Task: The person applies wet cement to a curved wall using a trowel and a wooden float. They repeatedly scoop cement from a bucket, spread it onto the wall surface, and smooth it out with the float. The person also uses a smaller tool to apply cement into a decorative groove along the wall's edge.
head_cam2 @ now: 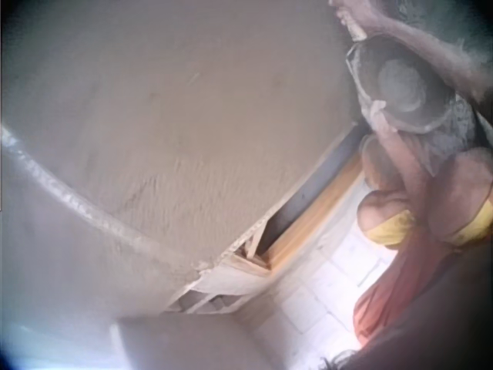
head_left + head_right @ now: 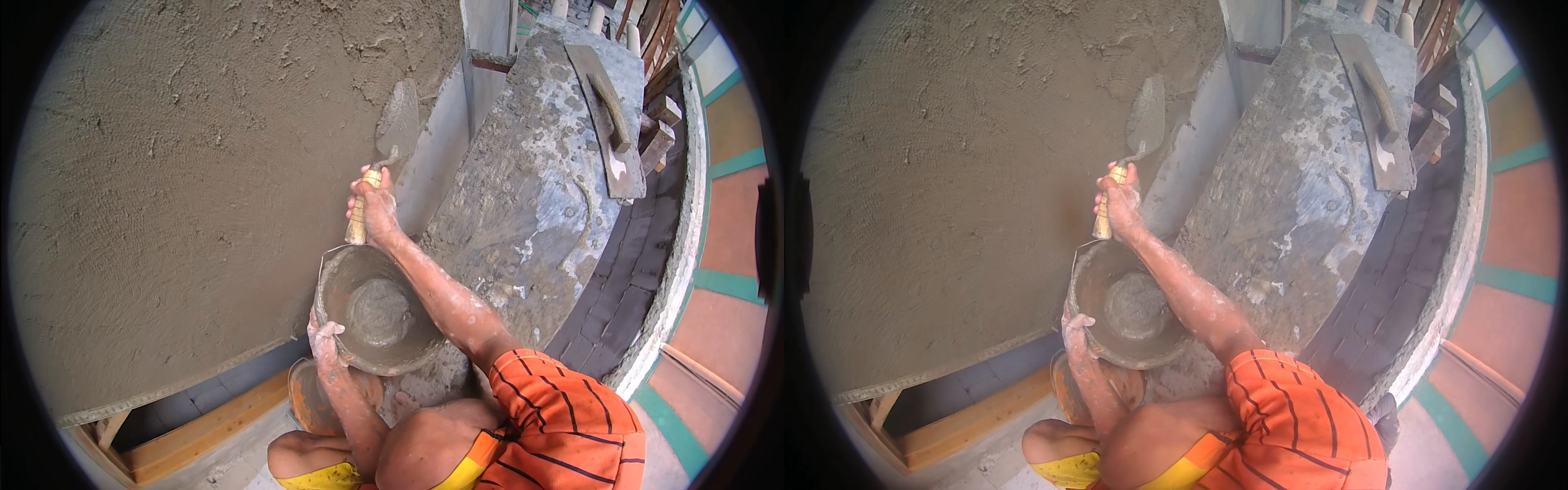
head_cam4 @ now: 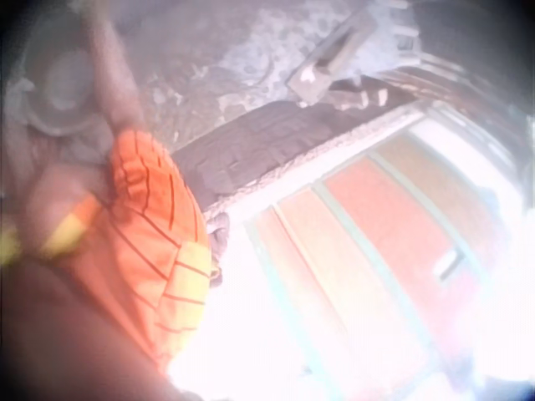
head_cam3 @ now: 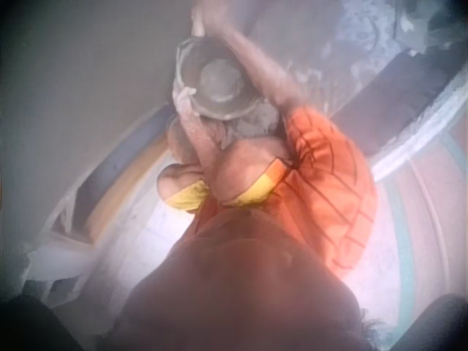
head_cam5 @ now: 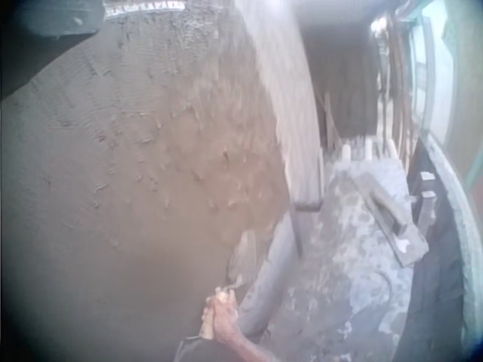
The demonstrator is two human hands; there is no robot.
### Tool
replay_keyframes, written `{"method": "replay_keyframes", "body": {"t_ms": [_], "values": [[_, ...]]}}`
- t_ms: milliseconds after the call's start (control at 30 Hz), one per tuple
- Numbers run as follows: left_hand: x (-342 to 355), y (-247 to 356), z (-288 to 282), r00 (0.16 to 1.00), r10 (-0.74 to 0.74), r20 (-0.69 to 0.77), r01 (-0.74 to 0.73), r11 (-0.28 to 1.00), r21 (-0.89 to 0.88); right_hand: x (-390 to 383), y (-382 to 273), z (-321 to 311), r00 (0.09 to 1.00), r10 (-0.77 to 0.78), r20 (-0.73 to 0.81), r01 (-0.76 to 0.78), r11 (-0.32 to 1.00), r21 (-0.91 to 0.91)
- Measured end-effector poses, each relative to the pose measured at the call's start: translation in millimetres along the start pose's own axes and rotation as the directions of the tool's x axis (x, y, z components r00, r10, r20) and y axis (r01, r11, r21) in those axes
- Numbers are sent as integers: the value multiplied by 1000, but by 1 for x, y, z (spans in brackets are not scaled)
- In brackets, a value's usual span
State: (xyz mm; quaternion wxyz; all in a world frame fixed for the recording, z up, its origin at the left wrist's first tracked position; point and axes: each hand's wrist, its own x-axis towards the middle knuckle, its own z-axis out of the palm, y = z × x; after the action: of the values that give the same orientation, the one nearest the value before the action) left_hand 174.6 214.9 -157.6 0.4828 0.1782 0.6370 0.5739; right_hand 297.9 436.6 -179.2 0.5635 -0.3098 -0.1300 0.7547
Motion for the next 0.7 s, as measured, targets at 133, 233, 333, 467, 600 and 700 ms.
{"method": "replay_keyframes", "body": {"t_ms": [133, 233, 333, 467, 600, 700], "values": [[3, -1, 0, 999, 38, 31, -39, 999, 13, -28, -14, 48, 996, -2, 89, -11, 990, 143], [5, -3, 16, 1000, 21, 3, -21, 994, 106, -41, -45, 75, 990, -17, 138, -12, 977, 211], [-2, 5, 41, 1000, 12, -19, -8, 975, 222, -54, -80, 88, 963, -1, 270, -103, 922, 373], [0, 4, 46, 999, 35, -35, -32, 994, 106, -65, -129, 63, 846, -94, 524, -276, 763, 584], [0, 17, 74, 998, 30, 51, -30, 999, -15, -53, -216, -2, 862, -440, 253, 359, 881, 308], [3, 19, 95, 996, 51, 67, -50, 999, -16, -32, -263, -38, 651, -730, -208, 700, 684, -205]]}}
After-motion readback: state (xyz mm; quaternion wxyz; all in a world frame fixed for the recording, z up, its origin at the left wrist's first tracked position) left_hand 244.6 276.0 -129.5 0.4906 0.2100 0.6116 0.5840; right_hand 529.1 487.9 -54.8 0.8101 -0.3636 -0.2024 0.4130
